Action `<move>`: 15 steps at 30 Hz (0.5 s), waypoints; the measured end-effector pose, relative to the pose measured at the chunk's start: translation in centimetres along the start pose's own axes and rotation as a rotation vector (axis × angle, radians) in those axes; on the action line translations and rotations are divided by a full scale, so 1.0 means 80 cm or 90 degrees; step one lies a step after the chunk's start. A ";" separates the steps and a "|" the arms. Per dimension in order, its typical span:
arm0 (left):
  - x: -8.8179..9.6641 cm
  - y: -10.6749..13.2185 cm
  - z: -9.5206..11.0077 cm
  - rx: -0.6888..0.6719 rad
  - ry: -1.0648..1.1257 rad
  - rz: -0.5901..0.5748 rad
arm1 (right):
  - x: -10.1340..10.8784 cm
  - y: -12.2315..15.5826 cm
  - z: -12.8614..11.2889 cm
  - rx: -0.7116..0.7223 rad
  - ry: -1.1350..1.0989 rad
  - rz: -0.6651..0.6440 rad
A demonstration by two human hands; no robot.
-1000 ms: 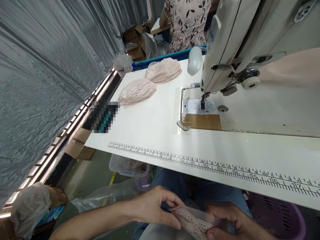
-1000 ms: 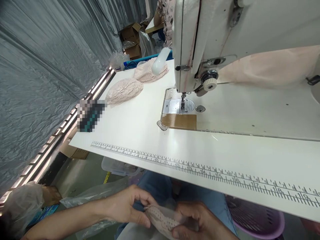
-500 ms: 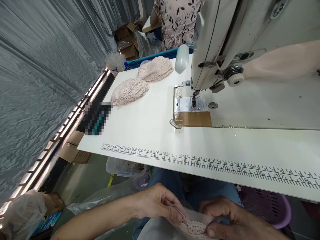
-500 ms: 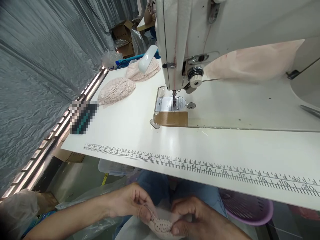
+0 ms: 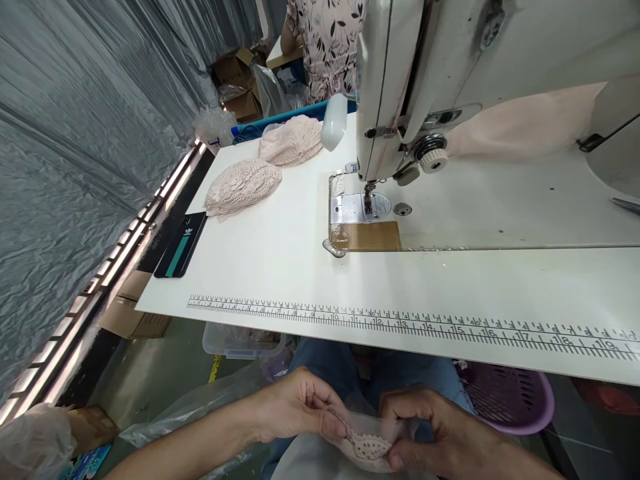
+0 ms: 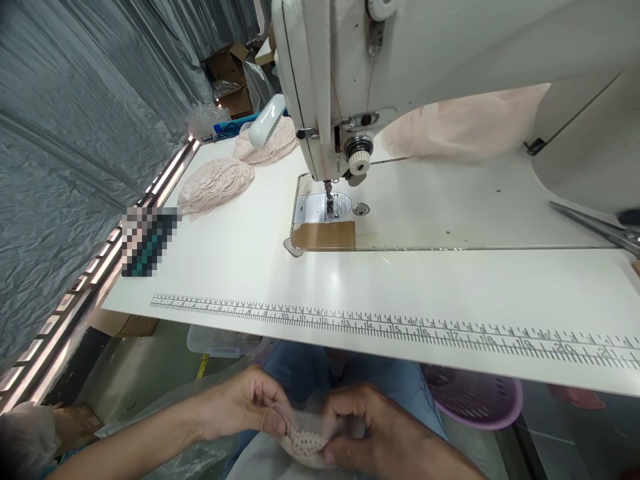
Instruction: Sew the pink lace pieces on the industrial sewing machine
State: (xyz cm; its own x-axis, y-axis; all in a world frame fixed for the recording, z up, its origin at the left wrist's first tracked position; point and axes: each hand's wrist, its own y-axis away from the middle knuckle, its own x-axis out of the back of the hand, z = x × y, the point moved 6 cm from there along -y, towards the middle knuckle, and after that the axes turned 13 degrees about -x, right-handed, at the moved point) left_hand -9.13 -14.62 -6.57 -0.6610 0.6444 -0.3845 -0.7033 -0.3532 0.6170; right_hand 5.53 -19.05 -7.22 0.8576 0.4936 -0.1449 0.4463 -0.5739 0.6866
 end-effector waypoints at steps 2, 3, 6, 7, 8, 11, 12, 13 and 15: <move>0.000 0.001 0.001 0.001 -0.010 0.003 | 0.000 0.001 0.000 -0.003 0.000 0.011; 0.000 0.002 0.002 0.003 -0.016 0.004 | 0.000 0.001 -0.001 -0.003 -0.001 0.013; 0.001 0.002 0.002 0.005 -0.027 0.007 | 0.002 0.004 -0.004 -0.013 0.004 0.017; 0.001 0.002 0.003 0.003 -0.028 0.008 | 0.003 0.005 -0.005 -0.018 0.008 0.018; 0.002 0.003 0.003 0.002 -0.028 0.010 | 0.003 0.006 -0.006 -0.021 0.009 0.015; 0.003 0.004 0.003 0.001 -0.032 0.009 | 0.003 0.010 -0.009 -0.031 0.011 0.000; 0.003 0.004 0.003 0.001 -0.034 0.008 | 0.002 0.011 -0.010 -0.036 0.010 -0.003; 0.003 0.004 0.003 0.000 -0.037 0.006 | 0.002 0.011 -0.010 -0.041 0.010 -0.006; 0.003 0.005 0.003 -0.002 -0.041 0.004 | 0.001 0.012 -0.009 -0.054 0.013 -0.007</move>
State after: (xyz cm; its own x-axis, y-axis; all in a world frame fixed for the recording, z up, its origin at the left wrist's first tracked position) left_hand -9.51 -14.42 -6.27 -0.6479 0.6838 -0.3356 -0.6997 -0.3602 0.6170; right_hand 5.80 -19.11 -6.07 0.8467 0.5135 -0.1393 0.4324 -0.5115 0.7426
